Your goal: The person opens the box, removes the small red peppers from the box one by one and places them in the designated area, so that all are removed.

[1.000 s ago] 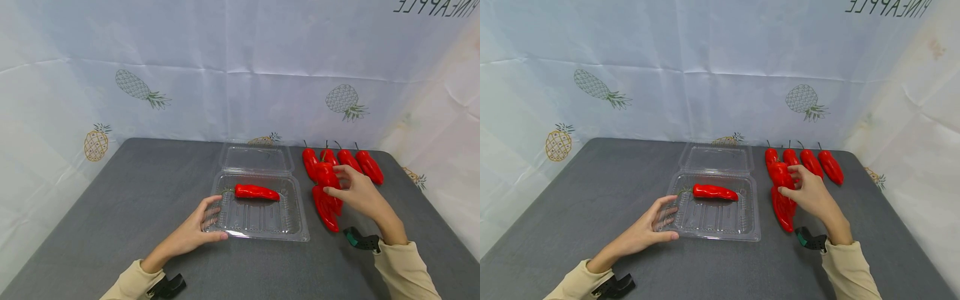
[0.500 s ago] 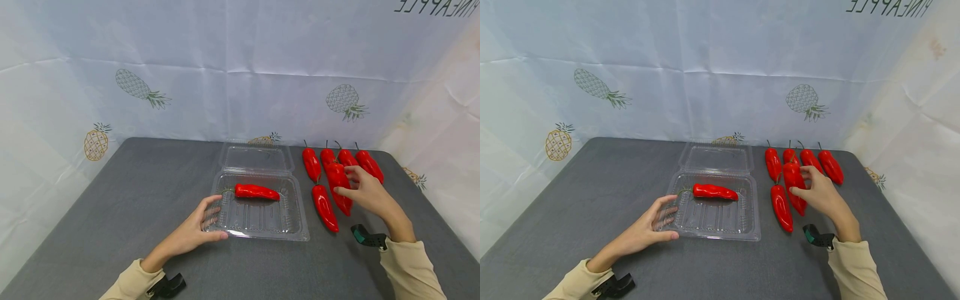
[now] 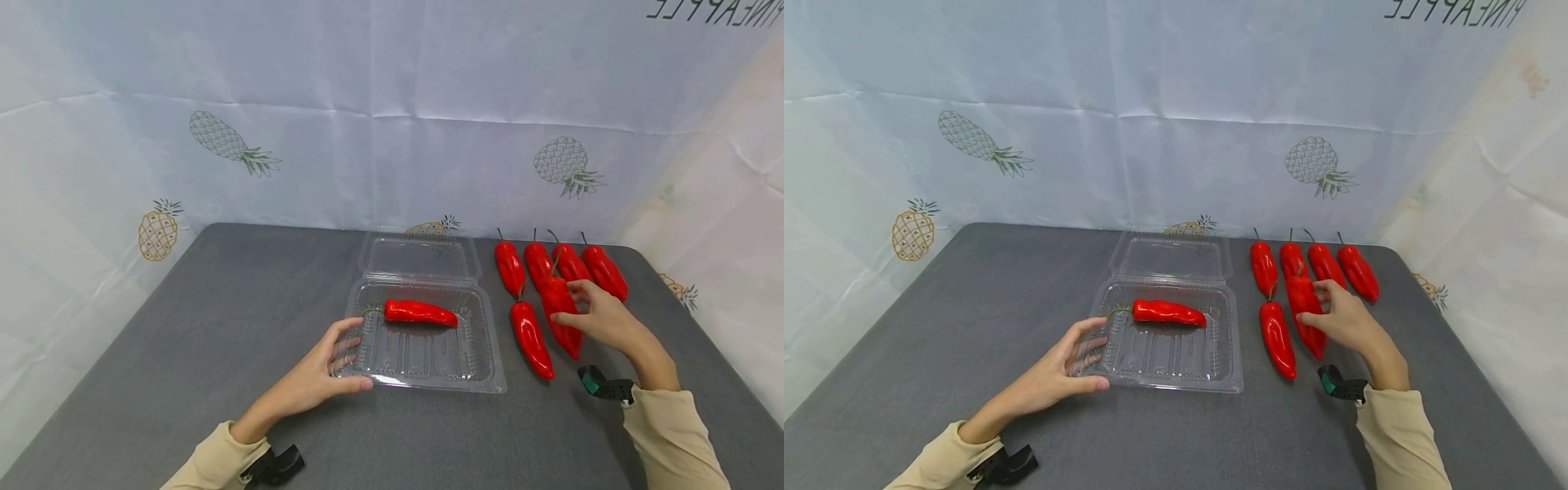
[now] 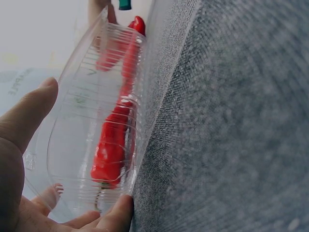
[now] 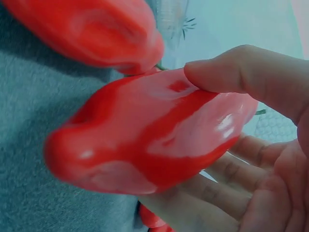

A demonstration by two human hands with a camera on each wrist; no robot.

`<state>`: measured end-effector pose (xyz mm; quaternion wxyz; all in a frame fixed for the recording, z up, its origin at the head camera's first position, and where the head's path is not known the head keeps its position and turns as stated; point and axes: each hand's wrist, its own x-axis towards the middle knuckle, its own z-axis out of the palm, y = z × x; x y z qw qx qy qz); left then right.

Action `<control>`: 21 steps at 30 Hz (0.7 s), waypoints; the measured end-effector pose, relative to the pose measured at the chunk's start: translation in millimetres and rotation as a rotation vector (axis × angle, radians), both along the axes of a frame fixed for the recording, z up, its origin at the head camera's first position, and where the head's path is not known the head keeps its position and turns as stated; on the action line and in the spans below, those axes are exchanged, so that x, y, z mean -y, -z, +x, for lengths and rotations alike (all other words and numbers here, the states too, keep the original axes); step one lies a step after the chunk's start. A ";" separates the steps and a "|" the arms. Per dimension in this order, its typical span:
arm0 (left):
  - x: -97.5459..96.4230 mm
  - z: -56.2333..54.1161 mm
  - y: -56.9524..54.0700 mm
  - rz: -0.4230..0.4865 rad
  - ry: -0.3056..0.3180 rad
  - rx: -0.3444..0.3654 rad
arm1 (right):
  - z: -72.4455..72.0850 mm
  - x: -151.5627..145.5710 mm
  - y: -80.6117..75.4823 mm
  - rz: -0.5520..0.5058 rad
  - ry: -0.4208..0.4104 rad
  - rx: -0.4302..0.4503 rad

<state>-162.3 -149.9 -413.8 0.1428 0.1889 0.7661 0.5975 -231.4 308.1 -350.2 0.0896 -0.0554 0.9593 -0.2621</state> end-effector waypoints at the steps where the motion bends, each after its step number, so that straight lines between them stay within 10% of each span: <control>1: 0.0 0.0 -0.3 0.000 0.000 -0.001 | -0.4 -1.0 0.7 0.003 -0.002 0.007; 21: 0.3 -0.1 -0.1 -0.005 0.004 0.000 | -7.0 -16.5 14.5 0.064 -0.015 0.095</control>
